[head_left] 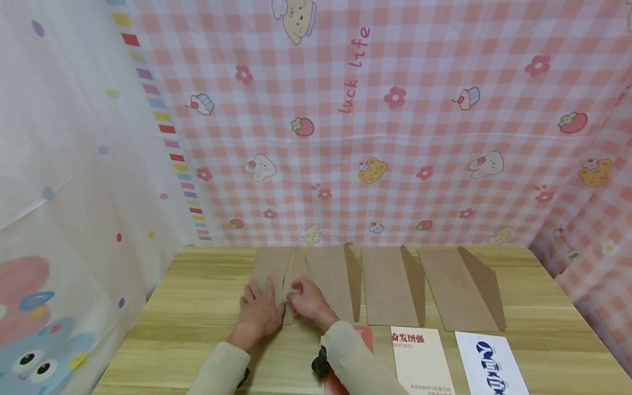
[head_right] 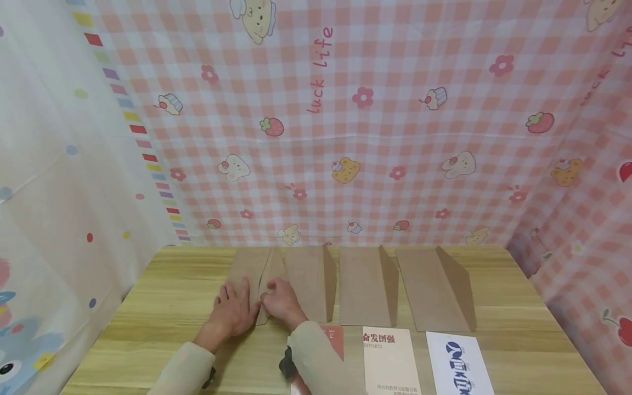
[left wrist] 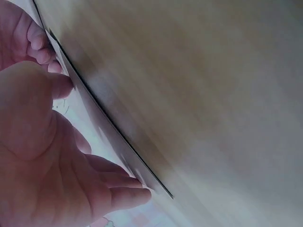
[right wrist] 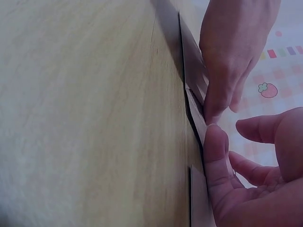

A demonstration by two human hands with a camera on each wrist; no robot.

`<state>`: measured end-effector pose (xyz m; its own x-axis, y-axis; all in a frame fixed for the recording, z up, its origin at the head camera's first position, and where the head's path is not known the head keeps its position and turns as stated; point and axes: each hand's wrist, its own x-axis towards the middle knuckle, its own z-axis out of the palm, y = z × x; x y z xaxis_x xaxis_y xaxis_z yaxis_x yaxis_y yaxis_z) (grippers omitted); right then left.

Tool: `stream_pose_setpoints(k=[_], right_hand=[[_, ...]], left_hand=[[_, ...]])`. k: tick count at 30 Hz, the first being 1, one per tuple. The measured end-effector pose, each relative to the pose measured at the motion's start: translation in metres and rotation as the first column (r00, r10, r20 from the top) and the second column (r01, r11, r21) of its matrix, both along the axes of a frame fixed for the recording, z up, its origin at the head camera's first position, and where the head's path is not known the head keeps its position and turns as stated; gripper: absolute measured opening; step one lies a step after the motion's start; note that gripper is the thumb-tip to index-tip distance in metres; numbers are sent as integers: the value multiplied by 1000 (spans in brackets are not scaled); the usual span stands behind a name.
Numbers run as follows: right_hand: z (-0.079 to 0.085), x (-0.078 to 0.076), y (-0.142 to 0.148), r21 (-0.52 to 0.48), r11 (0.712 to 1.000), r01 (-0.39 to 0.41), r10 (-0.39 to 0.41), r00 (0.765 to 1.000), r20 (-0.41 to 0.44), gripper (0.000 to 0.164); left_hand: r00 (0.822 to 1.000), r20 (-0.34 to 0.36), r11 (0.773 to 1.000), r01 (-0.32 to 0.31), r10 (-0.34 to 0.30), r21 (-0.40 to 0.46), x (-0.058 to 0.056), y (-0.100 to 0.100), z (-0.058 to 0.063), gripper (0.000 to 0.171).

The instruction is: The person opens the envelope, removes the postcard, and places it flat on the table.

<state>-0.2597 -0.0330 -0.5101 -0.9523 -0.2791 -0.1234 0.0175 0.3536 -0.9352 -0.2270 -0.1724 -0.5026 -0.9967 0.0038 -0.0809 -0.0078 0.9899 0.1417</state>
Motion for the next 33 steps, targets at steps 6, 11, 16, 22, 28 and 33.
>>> stream_pose_setpoints(k=[6,11,16,22,28,33], right_hand=[[0,0,0,12,1000,1,-1,1000,5,32],[-1,0,-1,0,1000,9,-9,1000,2,32],[0,0,-2,-2,1000,12,-12,1000,17,31],[1,1,-1,0,1000,20,-20,1000,13,31],[1,0,0,-4,1000,20,-21,1000,-4,29],[-1,-1,-1,-2,1000,19,-19,1000,-2,30]], left_hand=[[1000,-1,999,-12,12,-35,1,2,1,69],[999,-49,997,0,-3,-76,-2,4,-2,73],[998,-66,995,-8,2,-97,-1,6,-3,72],[999,-44,995,-20,16,-94,0,10,-3,66],[998,-46,993,-43,38,-109,0,14,-1,65],[993,-113,990,-46,31,-131,-1,16,-3,64]])
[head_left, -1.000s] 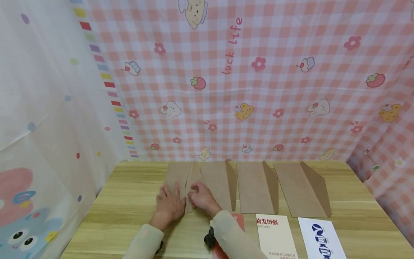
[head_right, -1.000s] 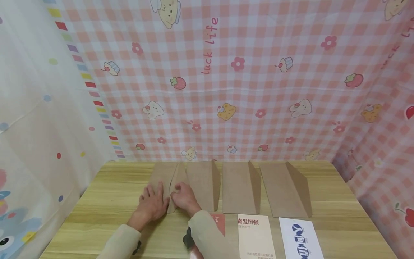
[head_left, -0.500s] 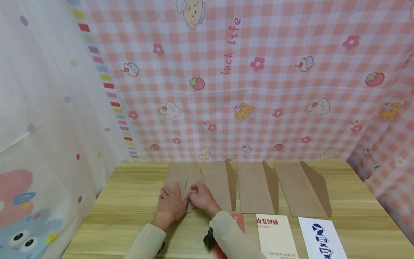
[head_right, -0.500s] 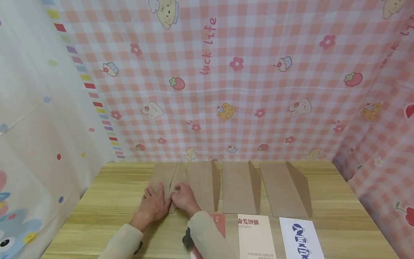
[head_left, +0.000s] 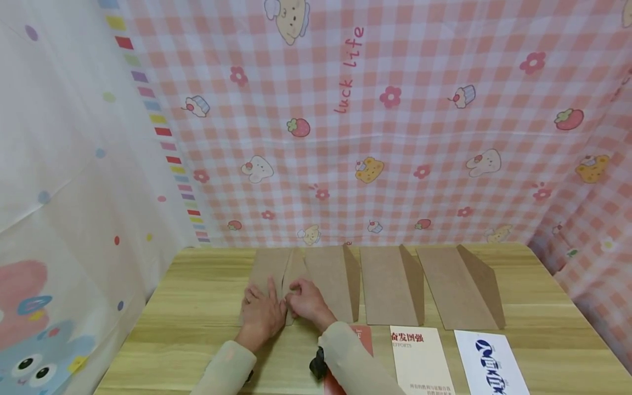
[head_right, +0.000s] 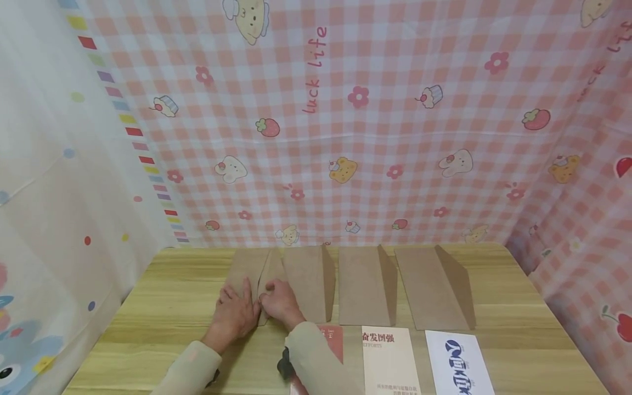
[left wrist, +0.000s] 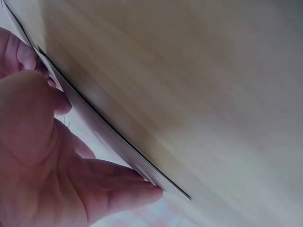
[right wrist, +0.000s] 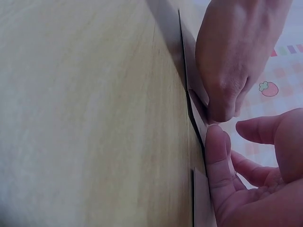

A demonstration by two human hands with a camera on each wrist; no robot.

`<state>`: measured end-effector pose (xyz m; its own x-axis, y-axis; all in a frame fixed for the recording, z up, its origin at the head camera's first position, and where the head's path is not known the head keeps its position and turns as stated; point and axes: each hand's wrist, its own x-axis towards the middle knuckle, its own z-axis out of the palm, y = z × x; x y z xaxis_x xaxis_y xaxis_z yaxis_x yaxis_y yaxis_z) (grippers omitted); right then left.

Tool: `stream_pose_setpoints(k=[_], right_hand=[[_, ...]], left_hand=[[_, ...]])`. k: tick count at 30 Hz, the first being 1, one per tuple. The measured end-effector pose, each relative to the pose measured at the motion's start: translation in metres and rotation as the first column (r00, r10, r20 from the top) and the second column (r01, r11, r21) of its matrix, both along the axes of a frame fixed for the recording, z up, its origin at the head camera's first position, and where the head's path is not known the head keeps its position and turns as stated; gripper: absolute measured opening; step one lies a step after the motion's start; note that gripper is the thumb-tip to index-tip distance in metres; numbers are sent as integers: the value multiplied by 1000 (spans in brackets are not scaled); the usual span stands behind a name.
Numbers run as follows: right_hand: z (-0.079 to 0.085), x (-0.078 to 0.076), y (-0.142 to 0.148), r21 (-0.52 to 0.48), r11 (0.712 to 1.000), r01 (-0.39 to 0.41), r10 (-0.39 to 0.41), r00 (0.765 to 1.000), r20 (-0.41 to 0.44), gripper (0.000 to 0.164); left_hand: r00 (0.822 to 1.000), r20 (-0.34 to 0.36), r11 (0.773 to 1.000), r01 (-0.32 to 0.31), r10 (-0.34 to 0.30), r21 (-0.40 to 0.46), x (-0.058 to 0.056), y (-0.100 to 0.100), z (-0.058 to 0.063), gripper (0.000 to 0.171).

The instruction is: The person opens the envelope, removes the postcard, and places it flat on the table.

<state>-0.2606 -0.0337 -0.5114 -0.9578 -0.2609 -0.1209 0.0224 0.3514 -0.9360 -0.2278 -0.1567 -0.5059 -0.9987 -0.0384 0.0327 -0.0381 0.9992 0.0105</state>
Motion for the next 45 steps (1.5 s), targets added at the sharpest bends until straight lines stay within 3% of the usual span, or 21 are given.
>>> stream_pose_setpoints(k=[12,20,27,32,40,45], right_hand=[[-1,-3,-3,101,995,15,-9,998,-63,39],[-3,-6,-6,183,982,55,-32,991,-129,35],[-3,-6,-12,281,952,119,-58,975,-215,38],[-3,-6,-15,340,928,153,-70,967,-245,45],[-7,-9,-24,472,857,209,-89,960,-265,55],[-5,-8,-26,480,851,215,-81,955,-286,58]], left_hand=[[986,-142,994,85,-93,-65,-3,-8,-5,67],[938,-284,977,166,-198,-132,-2,-13,-7,63],[918,-323,968,183,-231,-172,-3,-17,-8,63],[923,-313,973,191,-224,-133,-2,-19,-7,63],[932,-296,977,195,-211,-81,-3,-22,-9,65],[942,-282,983,178,-181,-36,-3,-23,-7,66]])
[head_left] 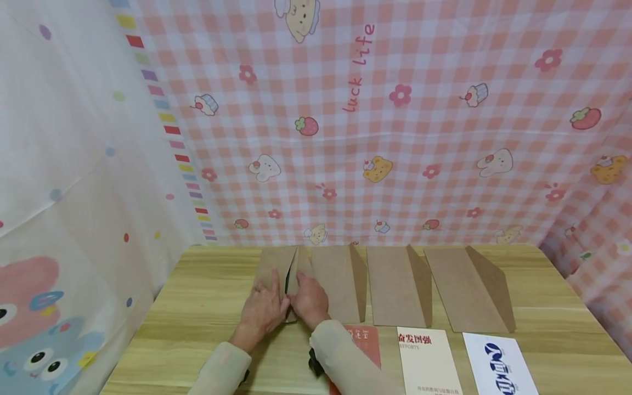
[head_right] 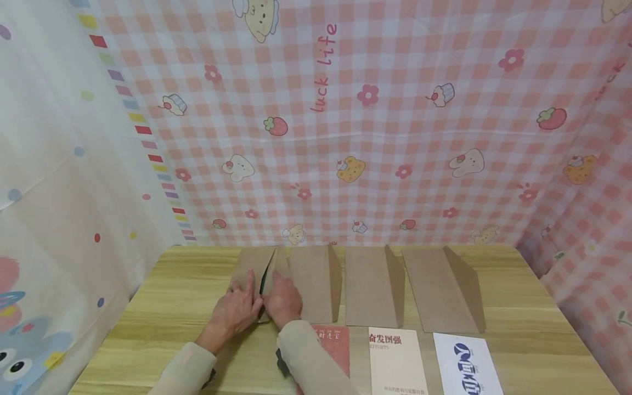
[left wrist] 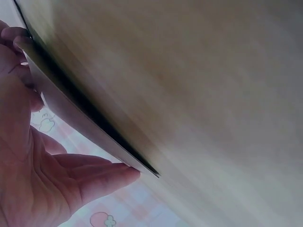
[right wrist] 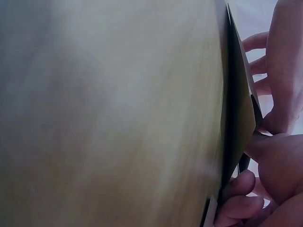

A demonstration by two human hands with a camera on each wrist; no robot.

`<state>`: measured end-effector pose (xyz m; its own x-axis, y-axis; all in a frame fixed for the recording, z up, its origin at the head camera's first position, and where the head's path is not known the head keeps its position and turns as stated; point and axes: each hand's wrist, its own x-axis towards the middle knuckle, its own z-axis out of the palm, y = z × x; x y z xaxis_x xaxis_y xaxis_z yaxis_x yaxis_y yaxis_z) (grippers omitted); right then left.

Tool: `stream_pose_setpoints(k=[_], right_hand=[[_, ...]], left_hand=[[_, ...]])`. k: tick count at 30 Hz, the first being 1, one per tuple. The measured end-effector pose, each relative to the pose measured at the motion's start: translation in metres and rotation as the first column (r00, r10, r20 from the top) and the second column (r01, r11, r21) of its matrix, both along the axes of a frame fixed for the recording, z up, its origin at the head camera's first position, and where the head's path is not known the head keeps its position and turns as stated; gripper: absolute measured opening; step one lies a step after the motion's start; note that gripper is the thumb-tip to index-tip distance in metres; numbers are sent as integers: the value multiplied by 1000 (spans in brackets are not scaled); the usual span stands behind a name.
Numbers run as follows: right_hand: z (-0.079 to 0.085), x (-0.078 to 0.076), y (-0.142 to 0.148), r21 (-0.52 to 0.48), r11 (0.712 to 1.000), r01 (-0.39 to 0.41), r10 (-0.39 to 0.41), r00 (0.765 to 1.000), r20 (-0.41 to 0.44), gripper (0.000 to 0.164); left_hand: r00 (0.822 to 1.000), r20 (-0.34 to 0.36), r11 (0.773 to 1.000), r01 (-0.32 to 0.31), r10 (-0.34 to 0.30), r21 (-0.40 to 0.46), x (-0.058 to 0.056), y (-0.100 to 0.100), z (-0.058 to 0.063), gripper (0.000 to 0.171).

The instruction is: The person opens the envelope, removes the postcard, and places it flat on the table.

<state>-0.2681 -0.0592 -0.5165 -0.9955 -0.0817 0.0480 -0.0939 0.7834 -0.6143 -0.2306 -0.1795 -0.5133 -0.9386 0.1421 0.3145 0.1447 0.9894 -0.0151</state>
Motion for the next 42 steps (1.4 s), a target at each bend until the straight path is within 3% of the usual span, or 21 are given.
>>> stream_pose_setpoints(k=[12,22,32,42], right_hand=[[4,-2,2,42,999,-11,8,998,66,64],[2,-2,5,84,996,-21,21,1000,4,61],[1,-6,14,-62,994,-90,94,993,74,75],[5,-9,23,-243,958,-153,189,973,134,81]], left_hand=[[996,87,999,-23,20,38,0,1,3,67],[999,43,998,-10,7,67,-1,2,2,62],[999,54,997,-10,6,82,-1,1,3,61],[996,92,998,-9,3,67,1,0,4,61]])
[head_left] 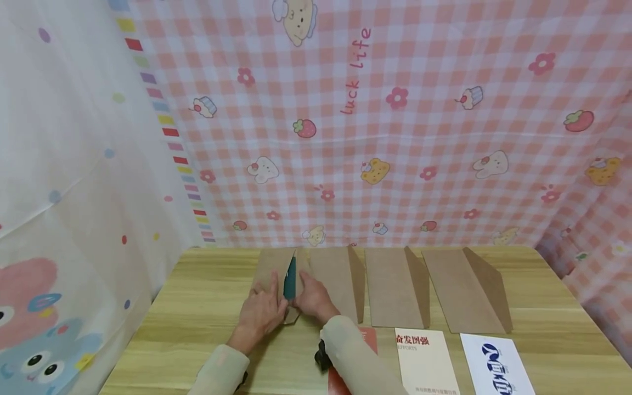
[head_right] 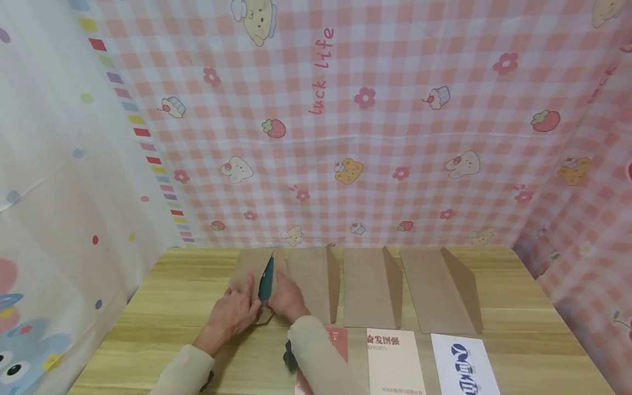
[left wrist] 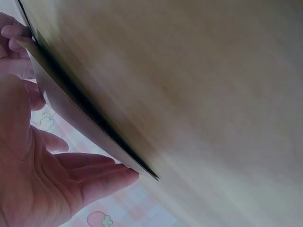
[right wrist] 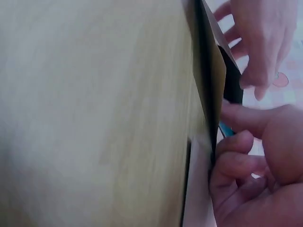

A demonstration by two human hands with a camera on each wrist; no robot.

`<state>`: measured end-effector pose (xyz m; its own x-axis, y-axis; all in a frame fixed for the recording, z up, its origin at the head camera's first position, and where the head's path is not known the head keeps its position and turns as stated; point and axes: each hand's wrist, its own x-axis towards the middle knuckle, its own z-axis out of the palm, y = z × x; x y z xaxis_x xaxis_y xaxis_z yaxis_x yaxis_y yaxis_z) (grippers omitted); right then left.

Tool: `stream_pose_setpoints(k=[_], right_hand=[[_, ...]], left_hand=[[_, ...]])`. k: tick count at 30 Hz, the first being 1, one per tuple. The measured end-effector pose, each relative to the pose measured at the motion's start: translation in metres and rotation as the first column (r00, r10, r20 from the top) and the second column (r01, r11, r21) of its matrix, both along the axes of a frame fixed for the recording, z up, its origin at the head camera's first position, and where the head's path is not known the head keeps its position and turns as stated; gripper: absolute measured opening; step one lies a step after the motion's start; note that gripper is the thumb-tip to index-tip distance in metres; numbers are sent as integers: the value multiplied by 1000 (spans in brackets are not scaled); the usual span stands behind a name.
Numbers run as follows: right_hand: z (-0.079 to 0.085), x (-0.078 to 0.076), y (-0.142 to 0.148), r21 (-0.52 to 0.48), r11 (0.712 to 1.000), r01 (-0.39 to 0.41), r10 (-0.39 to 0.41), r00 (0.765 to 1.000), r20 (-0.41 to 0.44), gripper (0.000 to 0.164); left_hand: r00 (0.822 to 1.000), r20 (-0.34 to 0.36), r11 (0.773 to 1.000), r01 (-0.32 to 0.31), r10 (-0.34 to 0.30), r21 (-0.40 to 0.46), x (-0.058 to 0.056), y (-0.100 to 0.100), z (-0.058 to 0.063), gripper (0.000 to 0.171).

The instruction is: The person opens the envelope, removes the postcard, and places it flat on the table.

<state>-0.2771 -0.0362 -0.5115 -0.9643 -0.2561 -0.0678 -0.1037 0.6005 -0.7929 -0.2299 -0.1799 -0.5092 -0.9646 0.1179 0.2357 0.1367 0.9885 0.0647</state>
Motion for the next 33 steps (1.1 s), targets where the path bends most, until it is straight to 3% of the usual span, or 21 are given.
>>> stream_pose_setpoints(k=[4,8,14,17,22,28,33], right_hand=[[1,2,2,-57,998,3,-1,999,39,77],[-4,2,1,-91,995,27,-25,999,23,71],[-12,-1,-3,4,1000,16,-16,998,-67,72],[-12,-2,-2,8,1000,14,-14,998,-65,72],[-10,-3,2,-42,999,-5,5,1000,-14,73],[-6,-5,8,-128,992,-12,27,993,113,83],[-5,-6,11,-149,989,-21,40,991,124,87]], left_hand=[[1000,9,1000,-2,2,-17,1,0,-1,61],[1000,17,1000,-3,3,-20,1,0,0,62],[1000,29,1000,-11,12,-13,1,2,1,62],[999,32,1000,-15,15,-15,1,2,1,63],[998,54,1000,-15,16,-23,1,2,2,63],[996,81,999,-23,25,-31,0,3,3,65],[995,90,999,-30,33,-32,0,2,3,66]])
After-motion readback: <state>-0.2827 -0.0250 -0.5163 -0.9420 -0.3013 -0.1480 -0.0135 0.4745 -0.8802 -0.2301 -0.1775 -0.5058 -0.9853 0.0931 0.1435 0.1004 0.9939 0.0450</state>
